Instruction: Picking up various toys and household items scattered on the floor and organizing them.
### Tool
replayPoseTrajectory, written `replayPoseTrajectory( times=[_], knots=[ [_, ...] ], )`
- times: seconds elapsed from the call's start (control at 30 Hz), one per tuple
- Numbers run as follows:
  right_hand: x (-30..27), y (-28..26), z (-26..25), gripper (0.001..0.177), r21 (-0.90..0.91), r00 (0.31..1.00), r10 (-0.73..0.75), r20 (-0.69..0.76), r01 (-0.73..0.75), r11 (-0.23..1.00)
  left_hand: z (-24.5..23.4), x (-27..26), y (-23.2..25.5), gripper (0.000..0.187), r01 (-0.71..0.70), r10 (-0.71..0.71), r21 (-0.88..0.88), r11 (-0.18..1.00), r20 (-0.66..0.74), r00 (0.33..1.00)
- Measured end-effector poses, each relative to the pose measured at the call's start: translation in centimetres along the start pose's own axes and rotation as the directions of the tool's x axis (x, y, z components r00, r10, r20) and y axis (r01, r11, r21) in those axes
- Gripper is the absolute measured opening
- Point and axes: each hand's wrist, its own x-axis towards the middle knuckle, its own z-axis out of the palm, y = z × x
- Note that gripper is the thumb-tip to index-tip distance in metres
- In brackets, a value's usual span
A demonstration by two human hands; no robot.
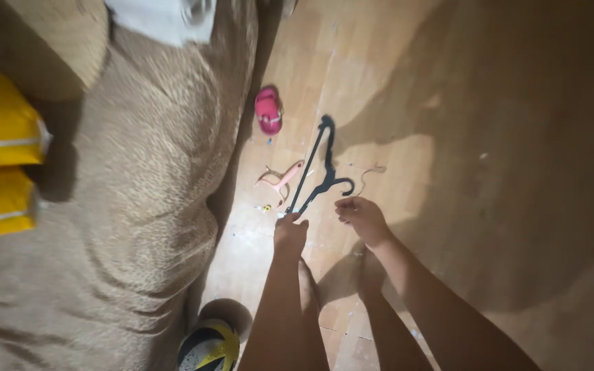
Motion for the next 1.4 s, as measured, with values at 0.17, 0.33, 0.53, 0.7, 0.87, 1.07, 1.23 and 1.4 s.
replayPoseTrajectory(
  times=[0.17,0.33,0.53,0.7,0.87,1.07,1.23,1.4],
  knots=[
    [6.7,6.8,-0.8,0.03,-0.393,1.0,0.005,0.001,-0.005,0.92,5.8,7.6,-10.2,0.045,0.06,-0.071,0.135,0.989,0.077,0.994],
    [12.5,11.2,-1.6,0.04,-0.767,0.999,-0.017,0.044,0.045,0.64,9.0,11.8,-14.1,0.052,0.102,-0.102,0.029,0.994,0.004,0.995],
    [16.1,11.6,-0.8,0.066,-0.884,0.982,-0.097,0.164,0.19,0.427,10.3,13.8,-12.4,0.082,0.506,-0.42,-0.36,0.784,0.292,0.859],
    [17.7,11.3,0.0,0.034,-0.998,0.975,-0.212,0.069,0.065,-0.024,15.7,14.0,-15.6,0.055,-0.015,0.041,-0.148,0.989,0.177,0.983],
    [18.8,12.4,-1.0,0.044,-0.998,0.95,-0.309,0.04,0.055,0.042,16.0,12.3,-13.1,0.064,0.032,-0.017,-0.112,0.993,0.135,0.991],
    [20.8,18.9,-6.0,0.045,-0.994,0.925,-0.379,0.003,-0.04,-0.106,14.0,11.0,-12.7,0.046,0.04,-0.043,-0.171,0.985,-0.017,0.999],
    [15.5,12.0,-4.7,0.047,-0.997,0.979,-0.195,-0.052,-0.062,-0.042,9.6,9.1,-10.5,0.026,-0.022,-0.035,-0.227,0.974,-0.245,0.969],
    [18.3,15.5,-10.7,0.026,-0.065,0.962,-0.235,-0.141,0.228,0.972,5.9,7.6,-7.4,0.017,0.097,-0.253,-0.429,0.898,-0.321,0.913]
  ],
)
